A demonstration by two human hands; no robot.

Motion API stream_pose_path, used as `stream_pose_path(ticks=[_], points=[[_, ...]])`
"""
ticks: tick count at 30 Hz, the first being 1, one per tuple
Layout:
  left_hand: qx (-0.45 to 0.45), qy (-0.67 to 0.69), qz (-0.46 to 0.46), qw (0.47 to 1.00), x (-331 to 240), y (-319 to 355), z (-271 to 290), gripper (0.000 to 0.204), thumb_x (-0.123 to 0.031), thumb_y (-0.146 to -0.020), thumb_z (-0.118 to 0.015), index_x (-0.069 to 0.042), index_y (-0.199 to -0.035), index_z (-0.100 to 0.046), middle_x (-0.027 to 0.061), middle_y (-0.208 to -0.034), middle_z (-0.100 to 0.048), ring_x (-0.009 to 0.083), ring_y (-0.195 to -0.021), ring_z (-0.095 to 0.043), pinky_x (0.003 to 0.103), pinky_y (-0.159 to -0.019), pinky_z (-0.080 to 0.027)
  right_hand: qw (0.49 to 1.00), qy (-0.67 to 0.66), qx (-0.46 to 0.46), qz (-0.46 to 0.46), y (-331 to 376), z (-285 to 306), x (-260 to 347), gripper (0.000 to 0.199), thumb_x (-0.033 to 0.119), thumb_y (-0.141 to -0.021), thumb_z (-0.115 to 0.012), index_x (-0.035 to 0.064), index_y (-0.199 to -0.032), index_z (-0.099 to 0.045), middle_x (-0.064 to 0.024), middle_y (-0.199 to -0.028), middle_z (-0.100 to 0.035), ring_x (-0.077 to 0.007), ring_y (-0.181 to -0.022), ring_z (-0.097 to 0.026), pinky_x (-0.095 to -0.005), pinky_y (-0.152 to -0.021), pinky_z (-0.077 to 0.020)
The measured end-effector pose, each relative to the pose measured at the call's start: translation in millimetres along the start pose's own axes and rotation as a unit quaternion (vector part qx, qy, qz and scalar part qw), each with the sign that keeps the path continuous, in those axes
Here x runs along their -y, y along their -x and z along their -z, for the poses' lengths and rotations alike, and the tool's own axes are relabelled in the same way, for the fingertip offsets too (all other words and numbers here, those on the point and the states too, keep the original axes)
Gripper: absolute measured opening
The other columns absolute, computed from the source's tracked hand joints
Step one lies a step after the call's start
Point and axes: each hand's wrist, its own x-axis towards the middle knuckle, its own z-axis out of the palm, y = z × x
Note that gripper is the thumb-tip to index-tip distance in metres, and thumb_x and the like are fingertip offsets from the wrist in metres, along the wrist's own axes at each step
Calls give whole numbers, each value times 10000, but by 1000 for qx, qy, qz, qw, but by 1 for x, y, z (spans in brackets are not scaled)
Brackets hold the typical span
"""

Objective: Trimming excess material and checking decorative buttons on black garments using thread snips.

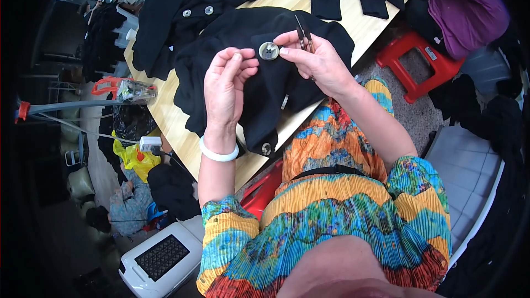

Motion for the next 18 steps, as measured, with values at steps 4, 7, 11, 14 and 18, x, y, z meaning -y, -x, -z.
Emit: stream_pose_path(ticks=[4,7,11,14,18], points=[[-55,-119,-45,990,5,18,5,99,-106,-888,-450,-26,-922,-497,103,-850,-594,138,-701,-589,219,-648,-476,997,-74,-15,-26,-7,4,-1,178,88,-806,-566,23,-972,-555,60,-633,-474,8,-439,-333,-151,-403,-272],[-67,-343,-102,931,16,50,-9,197,-122,-785,-623,-10,-900,-508,35,-770,-549,76,-645,-513,209,-597,-439,996,-79,-29,-13,-15,1,2,174,86,-797,-579,28,-960,-560,65,-608,-458,5,-433,-341,-153,-402,-277],[-34,-554,-169,815,38,58,-7,331,-90,-684,-696,10,-951,-528,90,-763,-546,173,-666,-546,265,-631,-457,997,-70,-34,23,-25,-8,11,185,88,-779,-603,29,-951,-568,68,-586,-449,-3,-440,-352,-155,-414,-284],[3,-300,-5,954,27,45,3,193,-25,-784,-596,14,-967,-550,20,-793,-581,55,-711,-529,195,-639,-442,995,-73,-33,56,-34,-8,19,175,89,-774,-609,34,-935,-568,73,-566,-432,-7,-438,-345,-161,-417,-281],[89,58,126,986,-5,31,-8,161,-9,-826,-501,-8,-984,-538,45,-868,-604,103,-762,-587,212,-704,-474,996,-15,-62,69,-49,3,27,221,122,-775,-616,24,-966,-563,66,-576,-454,-4,-440,-337,-159,-419,-278]])
